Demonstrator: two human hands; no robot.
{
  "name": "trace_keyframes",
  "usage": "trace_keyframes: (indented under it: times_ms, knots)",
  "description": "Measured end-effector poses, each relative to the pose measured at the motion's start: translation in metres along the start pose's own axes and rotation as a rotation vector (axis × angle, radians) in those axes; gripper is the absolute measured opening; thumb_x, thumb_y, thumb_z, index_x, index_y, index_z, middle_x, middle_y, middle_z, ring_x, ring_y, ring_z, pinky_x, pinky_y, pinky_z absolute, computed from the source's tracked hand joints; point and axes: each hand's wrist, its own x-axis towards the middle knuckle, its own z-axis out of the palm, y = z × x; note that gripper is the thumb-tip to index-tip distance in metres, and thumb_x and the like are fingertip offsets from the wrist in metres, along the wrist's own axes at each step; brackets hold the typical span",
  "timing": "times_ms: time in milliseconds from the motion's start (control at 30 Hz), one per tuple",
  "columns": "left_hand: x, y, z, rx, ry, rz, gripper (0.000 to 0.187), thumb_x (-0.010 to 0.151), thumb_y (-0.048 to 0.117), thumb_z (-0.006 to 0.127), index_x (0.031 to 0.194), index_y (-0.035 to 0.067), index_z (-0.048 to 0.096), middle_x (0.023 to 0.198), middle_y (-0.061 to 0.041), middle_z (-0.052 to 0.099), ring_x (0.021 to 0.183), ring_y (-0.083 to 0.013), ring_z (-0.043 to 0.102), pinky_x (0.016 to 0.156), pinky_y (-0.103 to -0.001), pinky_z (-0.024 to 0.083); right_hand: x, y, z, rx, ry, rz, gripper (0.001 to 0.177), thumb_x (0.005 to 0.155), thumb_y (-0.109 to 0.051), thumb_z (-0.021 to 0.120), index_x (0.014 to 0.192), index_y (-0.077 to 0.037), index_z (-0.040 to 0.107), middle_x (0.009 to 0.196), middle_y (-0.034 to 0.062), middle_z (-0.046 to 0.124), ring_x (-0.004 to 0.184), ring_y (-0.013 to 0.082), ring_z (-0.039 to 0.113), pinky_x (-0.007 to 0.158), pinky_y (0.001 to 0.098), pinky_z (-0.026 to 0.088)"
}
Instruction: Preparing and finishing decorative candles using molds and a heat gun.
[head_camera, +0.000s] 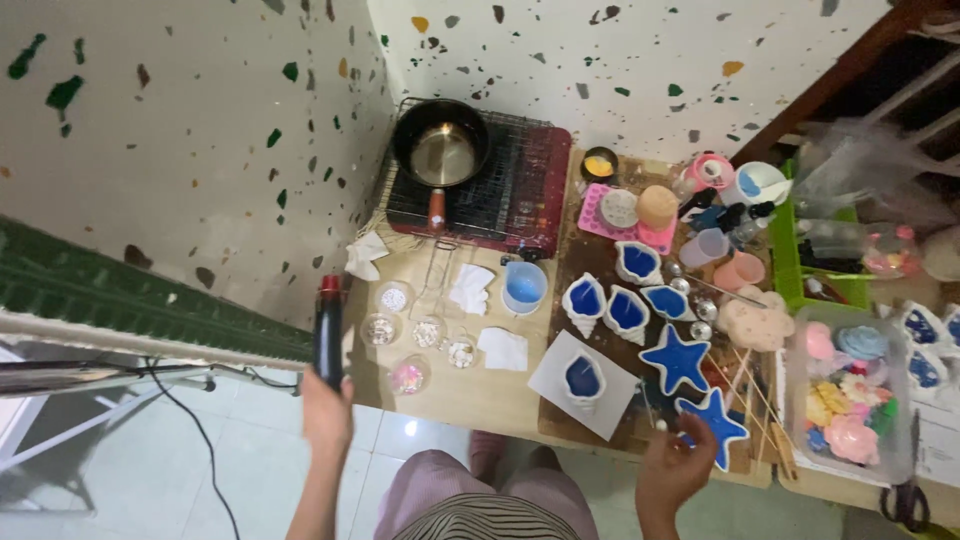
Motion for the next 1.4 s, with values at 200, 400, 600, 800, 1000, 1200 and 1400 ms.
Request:
trace_keyframes:
  times_ms: [200,400,600,800,1000,1200,1400]
  knots:
    - [-0.027,0.025,-0.137,0.106,-0.134,0.166,0.074,0.075,0.038,0.080,0.140,0.012,0.057,0.105,-0.021,0.071,0.094,-0.0390,0.070,0.083,-0.048,0.055,-0.046,-0.031,-0.023,0.108,-0.024,-0.053,0.029,0.094,-0.001,0.069,0.122,-0.002,0.063,0.109,0.0054,0.066,0.100,0.0120,0.063,0.091,0.0270,0.051]
    - [-0.035,0.127,-0.175,0.587,-0.783,0.102,0.082,0.070,0.047,0.084,0.144,0.030,0.051,0.098,-0.011,0.083,0.101,-0.0270,0.081,0.096,-0.038,0.062,-0.068,-0.205,0.009,0.079,-0.872,-0.158,0.037,0.075,-0.002,0.078,0.112,-0.006,0.075,0.100,0.0081,0.074,0.079,0.0189,0.072,0.070,0.0289,0.059]
    - [-0.110,0.214,-0.114,0.531,-1.129,0.679,0.109,0.071,0.031,0.090,0.154,0.001,0.025,0.109,-0.019,0.070,0.101,-0.0381,0.068,0.088,-0.048,0.055,-0.072,-0.224,0.027,0.074,-1.105,-0.464,0.064,0.079,-0.017,0.082,0.137,0.000,0.059,0.139,0.0239,0.059,0.114,0.0399,0.064,0.088,0.0450,0.056]
    - [-0.131,0.305,-0.143,0.390,-1.114,0.729,0.094,0.077,0.027,0.080,0.153,0.004,0.030,0.093,-0.019,0.073,0.091,-0.0384,0.071,0.081,-0.046,0.058,-0.043,-0.190,0.014,-0.246,-1.060,-0.332,0.055,0.076,-0.025,0.086,0.124,-0.008,0.065,0.111,0.0132,0.073,0.103,0.0356,0.071,0.083,0.0444,0.056]
    - [-0.116,0.330,-0.138,-0.044,-1.061,1.001,0.016,0.088,0.025,0.075,0.090,0.009,0.073,0.083,-0.014,0.077,0.081,-0.0353,0.073,0.069,-0.046,0.055,-0.003,-0.212,-0.009,-0.123,-0.672,-0.394,0.065,0.063,-0.017,0.089,0.121,-0.009,0.063,0.109,0.0154,0.073,0.095,0.0371,0.072,0.077,0.0422,0.058]
    - [-0.133,0.353,-0.119,-0.372,-1.027,0.929,0.016,0.085,0.015,0.072,0.084,0.000,0.070,0.075,-0.014,0.071,0.064,-0.0304,0.071,0.059,-0.036,0.054,-0.009,-0.199,-0.008,0.073,-0.668,-0.065,0.050,0.083,-0.019,0.081,0.128,-0.007,0.061,0.105,0.0118,0.076,0.086,0.0212,0.078,0.071,0.0311,0.064]
    - [-0.147,0.344,-0.101,-0.571,-0.838,1.009,0.014,0.084,0.013,0.069,0.088,0.000,0.072,0.078,-0.013,0.072,0.069,-0.0324,0.070,0.064,-0.038,0.055,-0.022,-0.198,-0.004,-0.019,-0.571,0.028,0.052,0.079,-0.023,0.084,0.123,-0.007,0.061,0.096,0.0120,0.076,0.068,0.0225,0.072,0.062,0.0322,0.057]
